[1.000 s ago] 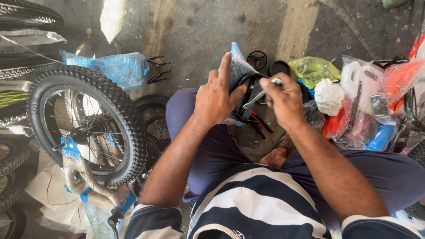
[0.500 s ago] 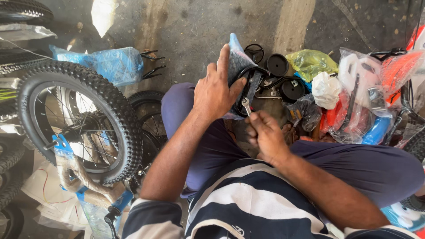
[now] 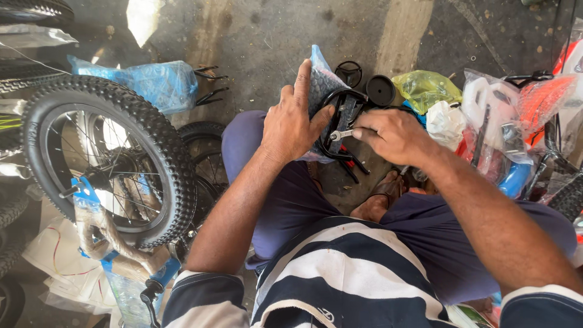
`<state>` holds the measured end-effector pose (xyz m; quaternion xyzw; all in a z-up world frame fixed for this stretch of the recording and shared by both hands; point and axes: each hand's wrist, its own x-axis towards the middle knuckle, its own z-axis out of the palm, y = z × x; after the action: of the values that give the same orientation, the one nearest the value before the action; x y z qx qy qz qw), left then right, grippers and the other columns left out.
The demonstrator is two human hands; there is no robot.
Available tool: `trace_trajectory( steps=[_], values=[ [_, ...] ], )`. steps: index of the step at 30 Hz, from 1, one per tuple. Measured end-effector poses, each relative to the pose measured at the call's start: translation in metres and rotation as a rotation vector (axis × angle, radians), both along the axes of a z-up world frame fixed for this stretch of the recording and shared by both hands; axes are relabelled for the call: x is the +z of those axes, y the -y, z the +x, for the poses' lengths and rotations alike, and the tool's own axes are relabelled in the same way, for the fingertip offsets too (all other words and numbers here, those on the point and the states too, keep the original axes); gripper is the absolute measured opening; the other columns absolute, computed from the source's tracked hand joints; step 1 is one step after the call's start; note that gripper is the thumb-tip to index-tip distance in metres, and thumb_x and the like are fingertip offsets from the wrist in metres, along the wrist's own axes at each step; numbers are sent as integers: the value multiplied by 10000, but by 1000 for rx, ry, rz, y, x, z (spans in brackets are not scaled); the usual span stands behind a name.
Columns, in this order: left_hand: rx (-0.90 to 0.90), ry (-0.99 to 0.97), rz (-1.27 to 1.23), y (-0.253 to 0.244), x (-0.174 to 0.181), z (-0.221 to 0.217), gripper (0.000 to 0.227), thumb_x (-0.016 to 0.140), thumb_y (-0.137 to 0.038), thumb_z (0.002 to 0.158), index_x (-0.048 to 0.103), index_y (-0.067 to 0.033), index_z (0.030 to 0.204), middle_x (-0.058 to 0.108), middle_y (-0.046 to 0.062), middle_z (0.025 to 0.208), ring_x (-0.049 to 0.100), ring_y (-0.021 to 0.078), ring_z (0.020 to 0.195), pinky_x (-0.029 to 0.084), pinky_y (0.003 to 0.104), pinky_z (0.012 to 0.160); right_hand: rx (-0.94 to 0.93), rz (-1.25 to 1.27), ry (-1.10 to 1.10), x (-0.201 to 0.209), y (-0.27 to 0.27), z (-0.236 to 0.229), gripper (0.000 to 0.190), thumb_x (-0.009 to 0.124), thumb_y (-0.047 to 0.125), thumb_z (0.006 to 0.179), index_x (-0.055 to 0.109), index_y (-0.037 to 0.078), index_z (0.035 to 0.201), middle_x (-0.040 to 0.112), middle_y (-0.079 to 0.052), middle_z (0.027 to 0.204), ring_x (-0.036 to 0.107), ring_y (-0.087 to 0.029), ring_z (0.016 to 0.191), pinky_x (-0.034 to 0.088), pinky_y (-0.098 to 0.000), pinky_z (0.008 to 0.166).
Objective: The person sits on the floor and assembles a black metal bicycle rack onto a rectangular object wrapped in bubble wrap. They use a wrench to tighten bolts securing the rack to the wrapped item, adjusting the position of the rack and the tool throughout the process.
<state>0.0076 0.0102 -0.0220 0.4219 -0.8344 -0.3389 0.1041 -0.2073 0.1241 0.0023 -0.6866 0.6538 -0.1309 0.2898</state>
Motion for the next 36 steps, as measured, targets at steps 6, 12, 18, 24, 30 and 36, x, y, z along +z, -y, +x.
trace_trajectory(
  steps=[6,12,18,24,30,36],
  values=[
    [-21,-28,12,-3,2,0,970,698,-495,957,81,-171,1633,597,246,1189,681,436,944,555,521,788,249,-249,-304,16,16,0,109,763,218,855,772,113,826,615,-59,705,605,-248,702,485,-424,657],
    [25,37,74,4,9,1,965,675,-486,978,47,-153,1630,583,253,1162,694,420,860,561,520,746,-151,157,177,-32,-23,10,273,588,303,1048,679,70,938,550,-4,609,509,-136,456,412,-269,418],
    [5,14,31,5,9,6,965,684,-469,966,63,-145,1629,588,249,1162,687,421,889,565,520,749,-622,272,844,-63,-74,47,283,603,347,1053,682,83,988,563,1,736,520,-123,646,427,-304,553],
    [-24,-32,-14,-6,1,8,962,705,-475,967,82,-163,1631,596,238,1149,677,431,906,551,536,764,139,-304,-82,-15,-5,-5,207,701,294,989,709,102,913,586,-40,825,587,-229,771,461,-382,725],
    [-43,-50,-25,-8,6,9,968,722,-467,953,98,-174,1633,597,238,1146,679,449,898,552,542,746,389,-485,-332,13,22,-1,107,741,239,859,751,137,830,569,-4,733,557,-202,790,465,-384,788],
    [25,-1,55,-1,10,9,963,698,-462,963,78,-152,1632,588,246,1139,693,436,854,567,529,734,-249,-68,186,-45,-40,37,323,637,357,1054,672,92,873,549,2,719,534,-136,648,447,-304,599]
  ],
)
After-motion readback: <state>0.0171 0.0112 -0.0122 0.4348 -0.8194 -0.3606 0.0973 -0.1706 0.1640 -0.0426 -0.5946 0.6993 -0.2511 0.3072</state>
